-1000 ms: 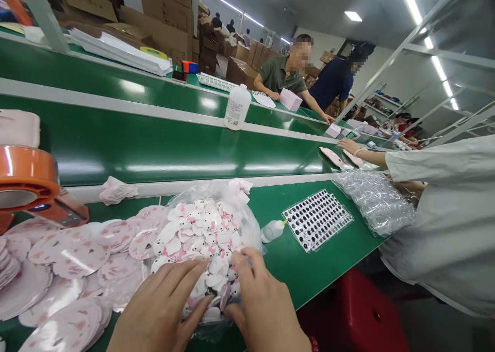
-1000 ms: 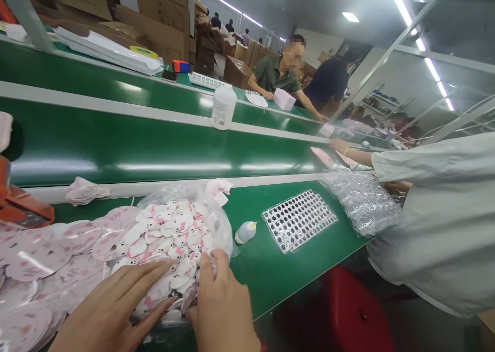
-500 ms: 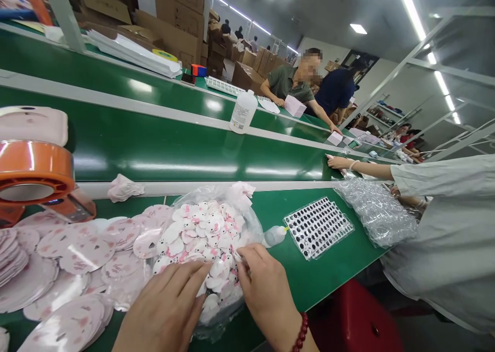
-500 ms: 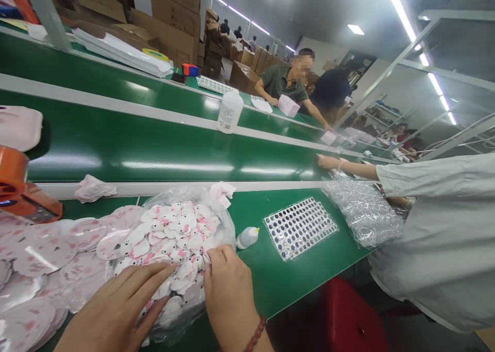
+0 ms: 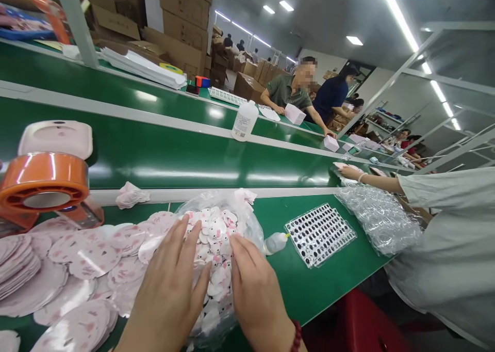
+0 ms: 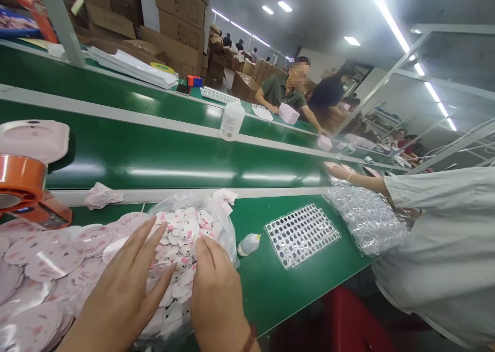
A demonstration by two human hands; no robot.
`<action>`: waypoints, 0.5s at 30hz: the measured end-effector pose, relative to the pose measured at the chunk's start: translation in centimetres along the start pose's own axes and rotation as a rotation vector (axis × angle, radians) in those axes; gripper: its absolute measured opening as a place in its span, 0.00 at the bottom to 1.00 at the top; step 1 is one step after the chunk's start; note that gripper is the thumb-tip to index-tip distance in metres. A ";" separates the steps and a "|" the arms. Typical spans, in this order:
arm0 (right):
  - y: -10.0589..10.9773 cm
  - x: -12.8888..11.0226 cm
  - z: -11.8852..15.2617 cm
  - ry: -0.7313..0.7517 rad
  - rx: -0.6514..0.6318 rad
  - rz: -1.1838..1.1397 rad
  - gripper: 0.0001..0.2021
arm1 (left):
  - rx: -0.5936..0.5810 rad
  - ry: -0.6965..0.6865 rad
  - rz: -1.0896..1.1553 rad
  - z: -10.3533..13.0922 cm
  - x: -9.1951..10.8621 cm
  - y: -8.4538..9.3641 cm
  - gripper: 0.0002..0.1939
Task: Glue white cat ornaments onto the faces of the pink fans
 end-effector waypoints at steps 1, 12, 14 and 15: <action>-0.6 -0.2 -0.8 -0.015 -0.074 0.010 0.26 | 0.008 0.012 0.000 -0.2 -0.2 -0.5 0.31; 1.1 0.1 -4.1 -0.096 -0.403 -0.005 0.19 | -0.047 -0.042 0.191 0.9 1.6 -1.2 0.21; 1.4 0.3 -3.5 -0.100 -0.390 -0.012 0.17 | -0.088 -0.076 0.190 1.8 1.6 -0.5 0.22; 1.5 0.3 -3.3 -0.106 -0.373 -0.026 0.17 | -0.115 -0.095 0.181 2.3 1.4 -0.1 0.22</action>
Point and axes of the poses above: each hand's wrist, its own z-axis away from the middle knuckle, its own y-axis out of the back of the hand, x = y × z, the point moved 1 cm from there along -z, towards the middle knuckle, and after that the axes turned 8 degrees about z, right-handed, at the moved point
